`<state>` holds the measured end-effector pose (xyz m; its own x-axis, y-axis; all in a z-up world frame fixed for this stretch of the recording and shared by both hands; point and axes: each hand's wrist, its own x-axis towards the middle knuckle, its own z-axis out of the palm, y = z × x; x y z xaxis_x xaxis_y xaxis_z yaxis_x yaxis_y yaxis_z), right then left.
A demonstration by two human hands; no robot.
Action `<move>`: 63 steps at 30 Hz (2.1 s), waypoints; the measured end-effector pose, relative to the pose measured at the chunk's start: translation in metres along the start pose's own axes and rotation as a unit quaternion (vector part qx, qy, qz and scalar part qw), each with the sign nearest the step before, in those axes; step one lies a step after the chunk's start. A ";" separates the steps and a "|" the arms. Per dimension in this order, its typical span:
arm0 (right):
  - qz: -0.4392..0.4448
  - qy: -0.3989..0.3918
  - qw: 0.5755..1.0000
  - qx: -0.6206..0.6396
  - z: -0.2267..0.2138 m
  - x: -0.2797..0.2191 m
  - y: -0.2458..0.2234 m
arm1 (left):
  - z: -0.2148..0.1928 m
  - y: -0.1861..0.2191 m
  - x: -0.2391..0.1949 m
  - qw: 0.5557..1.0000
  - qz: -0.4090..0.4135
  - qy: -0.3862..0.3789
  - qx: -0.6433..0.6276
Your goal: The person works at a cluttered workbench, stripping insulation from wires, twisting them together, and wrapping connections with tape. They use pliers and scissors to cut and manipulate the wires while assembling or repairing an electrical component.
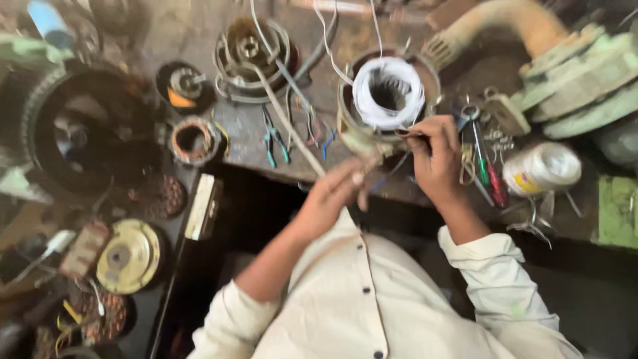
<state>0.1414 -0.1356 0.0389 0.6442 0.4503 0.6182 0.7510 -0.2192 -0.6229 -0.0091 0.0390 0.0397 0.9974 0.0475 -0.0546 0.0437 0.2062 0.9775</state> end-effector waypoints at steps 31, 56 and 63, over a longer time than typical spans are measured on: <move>0.255 -0.158 0.943 0.144 -0.022 -0.011 -0.020 | 0.017 -0.008 0.008 0.956 0.143 0.106 0.235; -0.143 -0.058 0.985 -0.074 0.020 -0.003 0.011 | 0.002 -0.032 0.012 0.955 -0.048 0.075 -0.283; 0.248 0.060 0.967 -0.004 -0.041 -0.042 0.116 | -0.015 -0.048 -0.006 0.980 -0.056 0.162 -0.099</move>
<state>0.2073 -0.2152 -0.0401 0.9372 0.1852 0.2956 0.3462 -0.3888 -0.8538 -0.0181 0.0440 -0.0096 0.9153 0.3145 -0.2518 0.1073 0.4120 0.9049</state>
